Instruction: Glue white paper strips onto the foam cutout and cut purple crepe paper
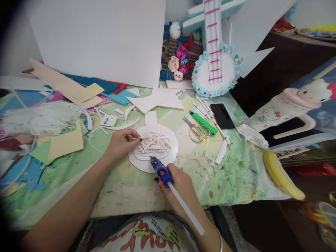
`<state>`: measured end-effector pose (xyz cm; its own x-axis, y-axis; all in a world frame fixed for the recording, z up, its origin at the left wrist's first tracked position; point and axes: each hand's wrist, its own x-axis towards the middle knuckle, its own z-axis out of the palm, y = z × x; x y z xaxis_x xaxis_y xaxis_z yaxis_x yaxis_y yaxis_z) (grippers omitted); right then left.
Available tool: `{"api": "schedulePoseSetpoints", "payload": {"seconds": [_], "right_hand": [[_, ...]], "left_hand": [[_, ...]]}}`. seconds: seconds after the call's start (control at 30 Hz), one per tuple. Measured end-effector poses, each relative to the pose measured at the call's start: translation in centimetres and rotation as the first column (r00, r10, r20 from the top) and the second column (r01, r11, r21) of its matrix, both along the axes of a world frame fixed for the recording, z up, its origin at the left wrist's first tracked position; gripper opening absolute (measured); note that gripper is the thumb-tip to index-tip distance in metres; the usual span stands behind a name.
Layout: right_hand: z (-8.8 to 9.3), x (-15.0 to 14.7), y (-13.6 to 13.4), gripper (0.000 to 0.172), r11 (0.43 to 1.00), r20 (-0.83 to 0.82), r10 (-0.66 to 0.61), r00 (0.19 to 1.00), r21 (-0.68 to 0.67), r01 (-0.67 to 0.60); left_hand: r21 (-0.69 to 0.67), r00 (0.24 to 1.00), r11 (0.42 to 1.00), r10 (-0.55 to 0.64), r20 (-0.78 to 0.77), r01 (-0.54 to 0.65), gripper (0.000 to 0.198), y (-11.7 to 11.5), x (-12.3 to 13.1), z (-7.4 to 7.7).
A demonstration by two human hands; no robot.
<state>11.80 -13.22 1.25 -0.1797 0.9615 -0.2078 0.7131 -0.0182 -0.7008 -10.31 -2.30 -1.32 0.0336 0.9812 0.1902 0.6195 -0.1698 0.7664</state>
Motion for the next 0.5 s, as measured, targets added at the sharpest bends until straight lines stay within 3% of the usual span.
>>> {"api": "schedulePoseSetpoints", "payload": {"seconds": [0.23,0.5], "right_hand": [[-0.04,-0.07,0.03,0.013,1.000,-0.004,-0.011,1.000,-0.011,0.011],[-0.06,-0.19,-0.10,0.013,1.000,0.000,-0.024,1.000,-0.021,0.024]], "left_hand": [[-0.168,0.981,0.984,0.087,0.171,-0.058,0.017,0.20,-0.34,-0.10],[-0.226,0.948,0.970,0.156,0.277,-0.093,0.020,0.26,-0.36,-0.29]]}}
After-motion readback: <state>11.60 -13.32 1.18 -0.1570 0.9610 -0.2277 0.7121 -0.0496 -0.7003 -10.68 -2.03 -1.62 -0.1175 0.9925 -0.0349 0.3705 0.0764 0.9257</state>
